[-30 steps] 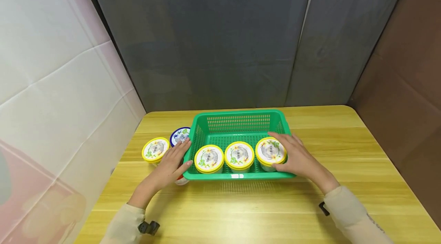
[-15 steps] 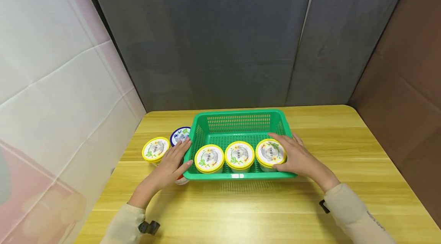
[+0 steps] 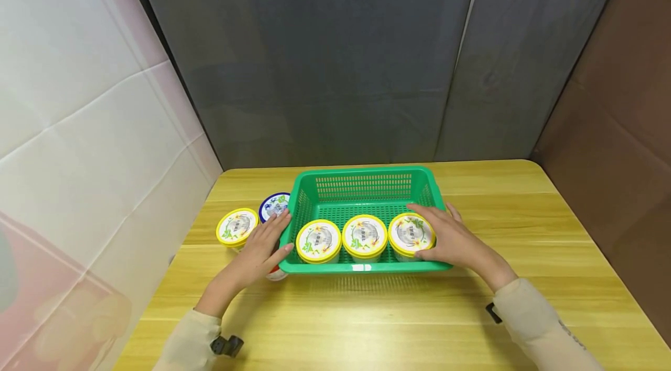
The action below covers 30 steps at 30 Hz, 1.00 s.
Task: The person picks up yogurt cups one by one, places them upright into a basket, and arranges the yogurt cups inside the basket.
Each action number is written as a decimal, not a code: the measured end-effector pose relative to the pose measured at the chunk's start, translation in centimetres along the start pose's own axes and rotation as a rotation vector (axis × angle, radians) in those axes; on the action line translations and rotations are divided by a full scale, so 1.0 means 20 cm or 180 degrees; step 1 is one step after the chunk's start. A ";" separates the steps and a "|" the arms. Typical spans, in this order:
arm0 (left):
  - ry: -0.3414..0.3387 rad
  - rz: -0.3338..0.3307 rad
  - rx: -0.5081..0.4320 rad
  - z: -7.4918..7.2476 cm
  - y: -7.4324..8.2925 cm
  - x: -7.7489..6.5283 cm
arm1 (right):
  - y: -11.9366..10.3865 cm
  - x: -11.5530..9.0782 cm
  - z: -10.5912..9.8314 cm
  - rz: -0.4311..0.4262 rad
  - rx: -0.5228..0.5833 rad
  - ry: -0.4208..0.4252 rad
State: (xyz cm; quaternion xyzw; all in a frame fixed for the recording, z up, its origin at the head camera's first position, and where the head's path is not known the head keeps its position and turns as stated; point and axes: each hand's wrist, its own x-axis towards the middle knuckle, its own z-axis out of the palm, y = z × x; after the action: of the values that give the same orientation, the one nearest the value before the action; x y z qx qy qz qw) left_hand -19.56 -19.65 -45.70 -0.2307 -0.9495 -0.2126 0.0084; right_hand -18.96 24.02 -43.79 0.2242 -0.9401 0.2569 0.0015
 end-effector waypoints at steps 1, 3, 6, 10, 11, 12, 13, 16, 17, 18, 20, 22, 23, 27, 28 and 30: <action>0.0003 0.0003 0.0001 0.00 0.00 0.00 | 0.00 0.00 0.00 0.0003 -0.0009 -0.0003; 0.0005 0.0007 -0.0003 0.00 0.00 0.00 | 0.00 0.00 0.00 0.0004 -0.0035 -0.0007; 0.0003 0.0008 -0.0017 -0.01 0.01 0.00 | 0.00 0.00 0.00 0.0001 -0.0066 -0.0012; 0.0007 0.0021 -0.0011 -0.01 0.01 0.00 | 0.01 0.00 0.00 -0.0001 -0.0083 -0.0028; 0.0003 0.0022 -0.0010 -0.01 0.01 0.00 | 0.01 0.00 0.00 0.0002 -0.0086 -0.0030; 0.0004 0.0026 -0.0005 -0.01 0.01 0.00 | 0.01 0.00 0.00 0.0005 -0.0088 -0.0034; -0.0001 0.0029 -0.0009 -0.01 0.01 0.00 | 0.01 0.00 0.00 0.0008 -0.0088 -0.0037; -0.0013 0.0024 -0.0011 -0.01 0.01 0.00 | 0.01 -0.01 0.00 0.0012 -0.0096 -0.0041; -0.0020 0.0019 -0.0012 -0.01 0.01 0.00 | 0.01 -0.01 0.00 0.0010 -0.0095 -0.0044; -0.0019 0.0019 -0.0009 -0.01 0.01 0.00 | 0.01 -0.01 0.00 0.0007 -0.0093 -0.0044; -0.0008 0.0020 0.0018 -0.01 0.01 0.00 | 0.01 -0.01 -0.01 -0.0002 -0.0074 -0.0033; 0.0006 0.0027 0.0033 -0.01 0.01 0.00 | 0.02 -0.01 -0.01 -0.0016 -0.0053 0.0006; 0.0010 0.0030 0.0040 -0.01 0.01 0.00 | 0.02 -0.02 -0.01 -0.0021 -0.0047 0.0033; 0.0016 0.0050 0.0029 -0.02 0.00 0.00 | 0.03 -0.04 -0.01 -0.0028 -0.0037 0.0192; 0.0012 0.0051 0.0026 -0.02 0.00 0.00 | 0.03 -0.04 -0.01 -0.0027 -0.0038 0.0223; 0.0022 0.0034 0.0002 -0.04 0.00 0.00 | 0.03 -0.06 0.00 -0.0014 -0.0042 0.0251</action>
State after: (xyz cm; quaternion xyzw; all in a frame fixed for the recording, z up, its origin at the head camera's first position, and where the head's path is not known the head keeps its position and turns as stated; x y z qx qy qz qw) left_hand -19.67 -19.98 -45.08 -0.2350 -0.9483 -0.2130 0.0128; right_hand -18.15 24.97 -44.21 0.2159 -0.9405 0.2593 0.0405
